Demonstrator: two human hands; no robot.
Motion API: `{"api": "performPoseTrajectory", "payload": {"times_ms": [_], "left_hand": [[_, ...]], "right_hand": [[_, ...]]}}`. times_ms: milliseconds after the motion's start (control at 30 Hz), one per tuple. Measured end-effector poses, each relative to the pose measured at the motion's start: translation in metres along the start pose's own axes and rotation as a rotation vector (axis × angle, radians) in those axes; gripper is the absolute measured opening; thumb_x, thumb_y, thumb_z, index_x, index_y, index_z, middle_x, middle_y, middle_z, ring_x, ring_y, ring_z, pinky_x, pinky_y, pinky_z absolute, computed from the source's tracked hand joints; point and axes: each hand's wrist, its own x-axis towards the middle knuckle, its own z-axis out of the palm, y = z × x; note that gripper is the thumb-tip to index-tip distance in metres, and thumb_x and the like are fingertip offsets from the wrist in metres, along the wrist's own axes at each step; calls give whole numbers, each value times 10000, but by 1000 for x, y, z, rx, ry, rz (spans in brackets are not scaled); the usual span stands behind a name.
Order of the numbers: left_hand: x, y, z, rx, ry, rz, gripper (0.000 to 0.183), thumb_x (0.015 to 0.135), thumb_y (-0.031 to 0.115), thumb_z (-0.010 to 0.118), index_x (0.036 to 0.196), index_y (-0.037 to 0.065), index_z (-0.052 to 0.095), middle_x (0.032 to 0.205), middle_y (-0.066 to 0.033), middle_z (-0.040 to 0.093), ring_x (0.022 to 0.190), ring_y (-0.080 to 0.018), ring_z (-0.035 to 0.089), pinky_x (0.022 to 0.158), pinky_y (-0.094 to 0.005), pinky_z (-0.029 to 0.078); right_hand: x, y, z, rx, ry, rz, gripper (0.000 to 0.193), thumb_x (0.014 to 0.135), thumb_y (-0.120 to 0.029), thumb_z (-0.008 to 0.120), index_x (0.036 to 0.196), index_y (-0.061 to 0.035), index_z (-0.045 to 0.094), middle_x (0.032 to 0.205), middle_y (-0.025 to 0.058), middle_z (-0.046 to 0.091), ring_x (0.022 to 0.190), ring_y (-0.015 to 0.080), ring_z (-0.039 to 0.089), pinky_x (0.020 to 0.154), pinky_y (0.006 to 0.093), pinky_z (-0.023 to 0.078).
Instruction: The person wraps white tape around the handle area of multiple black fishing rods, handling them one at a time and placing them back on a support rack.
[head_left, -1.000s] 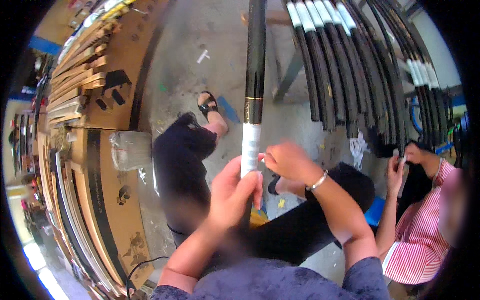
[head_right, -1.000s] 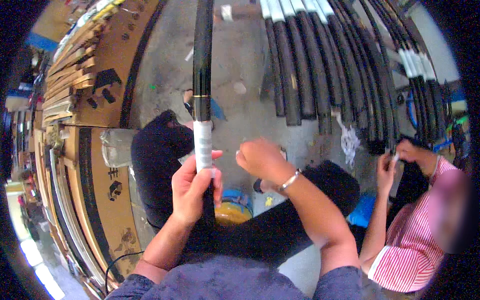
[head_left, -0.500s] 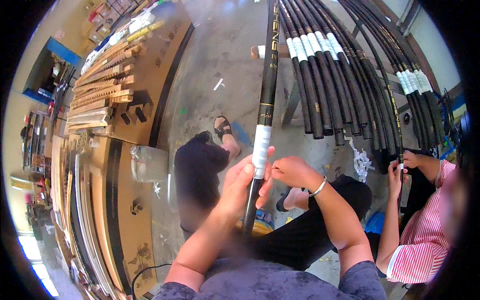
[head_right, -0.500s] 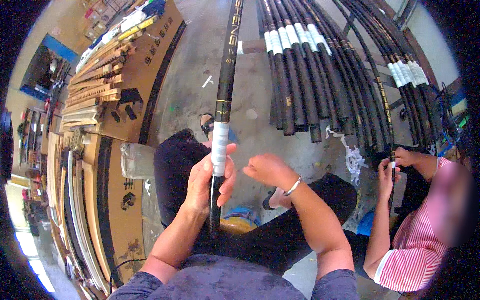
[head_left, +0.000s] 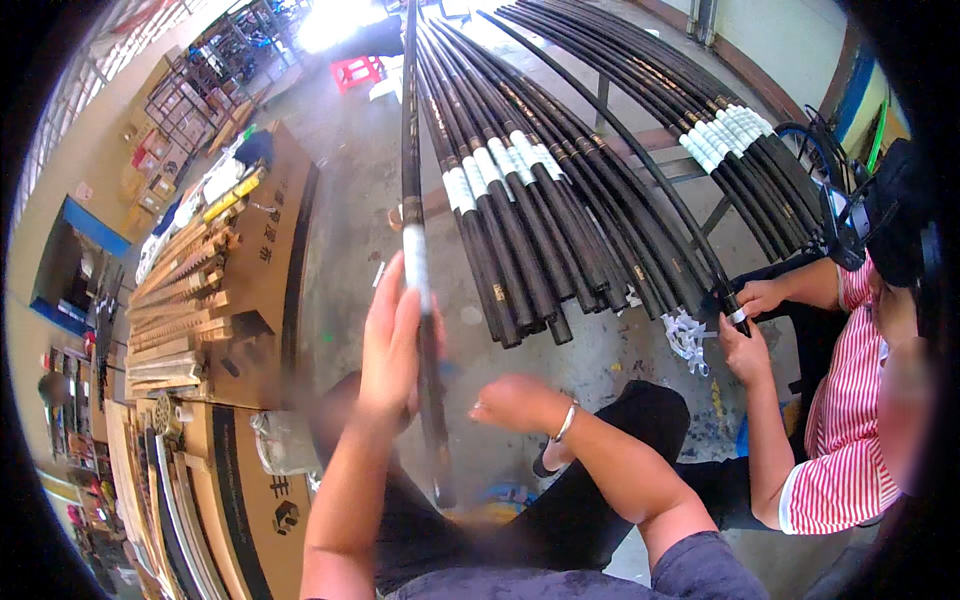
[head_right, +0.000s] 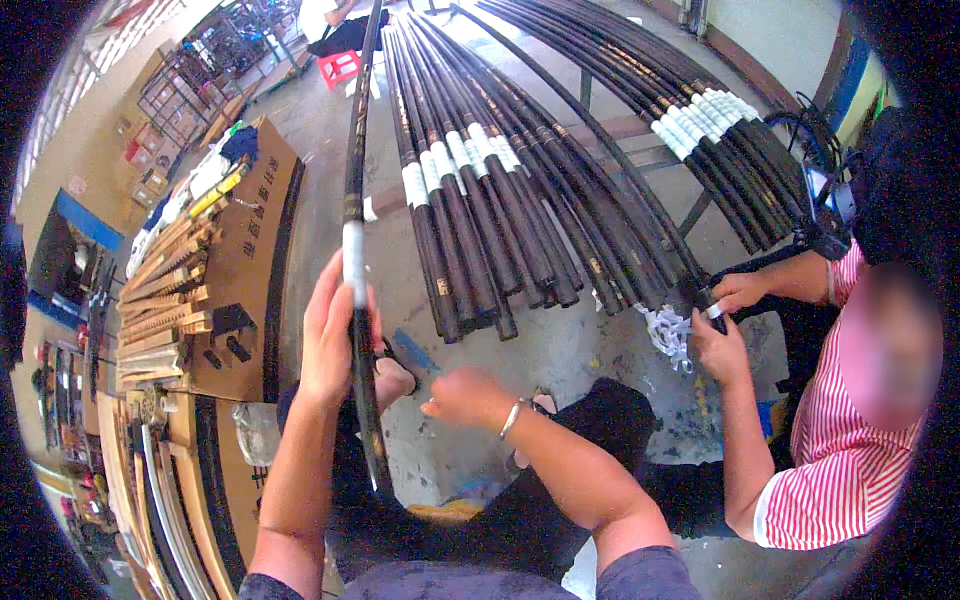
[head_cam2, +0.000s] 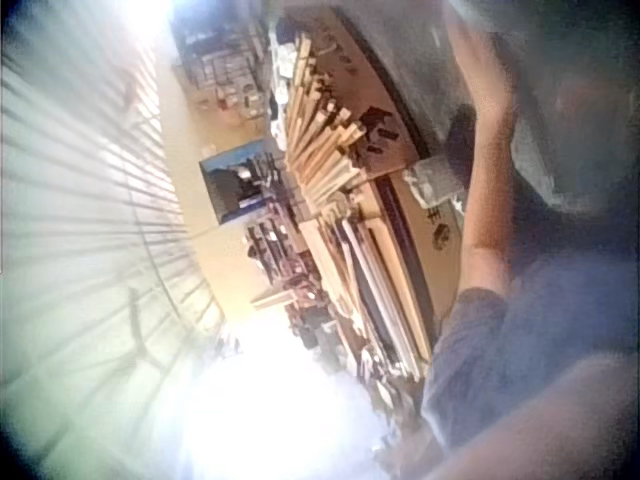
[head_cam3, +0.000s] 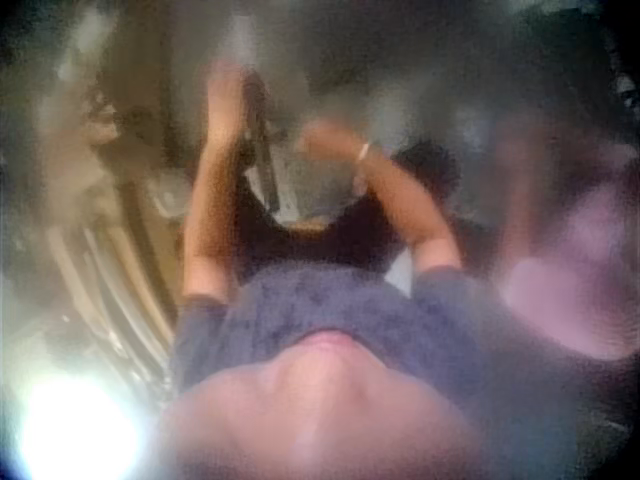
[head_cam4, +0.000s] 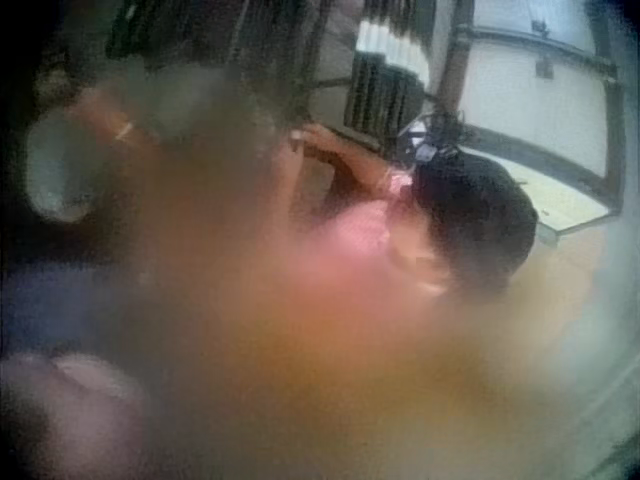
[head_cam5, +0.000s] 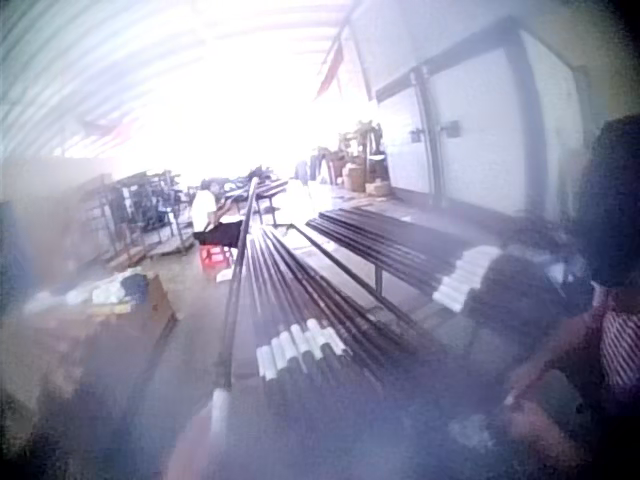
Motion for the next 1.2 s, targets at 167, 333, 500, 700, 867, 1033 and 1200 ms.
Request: {"api": "performPoseTrajectory", "payload": {"times_ms": [167, 333, 500, 700, 867, 1033, 1200], "left_hand": [[124, -35, 29, 630, 200, 465, 503, 932, 200, 465, 1342, -69, 352, 1112, -276, 610, 996, -419, 611, 882, -450, 454], [174, -34, 97, 749, 210, 245, 454, 914, 237, 481, 1238, -80, 447, 1062, -326, 603, 1036, -448, 576, 897, -455, 440], [209, -31, 136, 836, 233, 176, 431, 907, 255, 475, 1169, -84, 431, 1002, -333, 617, 972, -451, 603, 870, -484, 448], [227, -36, 155, 949, 207, 93, 417, 896, 272, 484, 1106, -82, 420, 1018, -327, 616, 985, -451, 597, 887, -494, 445], [226, -15, 166, 1150, 20, 6, 517, 894, 360, 574, 1229, -16, 458, 1221, -249, 558, 1136, -367, 558, 940, -439, 444], [216, -12, 169, 1343, 2, 289, 520, 822, 415, 658, 1181, 55, 544, 1144, -191, 564, 1089, -351, 571, 881, -445, 472], [187, -13, 185, 1362, -230, 794, 257, 779, 298, 679, 862, 55, 665, 973, -138, 612, 977, -313, 592, 816, -427, 474]], "right_hand": [[-11, -15, -16, 111, 146, -40, 378, 868, -392, 570, 776, -43, 685, 778, 177, 662, 753, 373, 643, 676, 489, 497], [-6, 0, -10, 16, 66, 7, 352, 856, -385, 595, 768, -57, 687, 770, 173, 662, 746, 368, 641, 673, 480, 499], [-7, -1, -15, 8, 115, -54, 360, 859, -384, 592, 765, -48, 683, 757, 169, 662, 747, 367, 643, 672, 476, 501], [-2, 0, -18, 29, 84, -41, 369, 858, -382, 593, 769, -34, 679, 762, 174, 664, 747, 366, 648, 671, 483, 505], [-10, -3, -28, 57, 81, -42, 329, 873, -333, 572, 790, -28, 662, 777, 184, 648, 759, 380, 632, 677, 476, 490], [-8, -3, -26, 62, 114, -60, 317, 865, -324, 583, 786, -26, 657, 767, 185, 646, 759, 380, 633, 677, 479, 493], [-5, -4, -26, 58, 85, -47, 362, 862, -356, 596, 814, -8, 682, 805, 185, 673, 788, 369, 656, 717, 486, 511]]}}
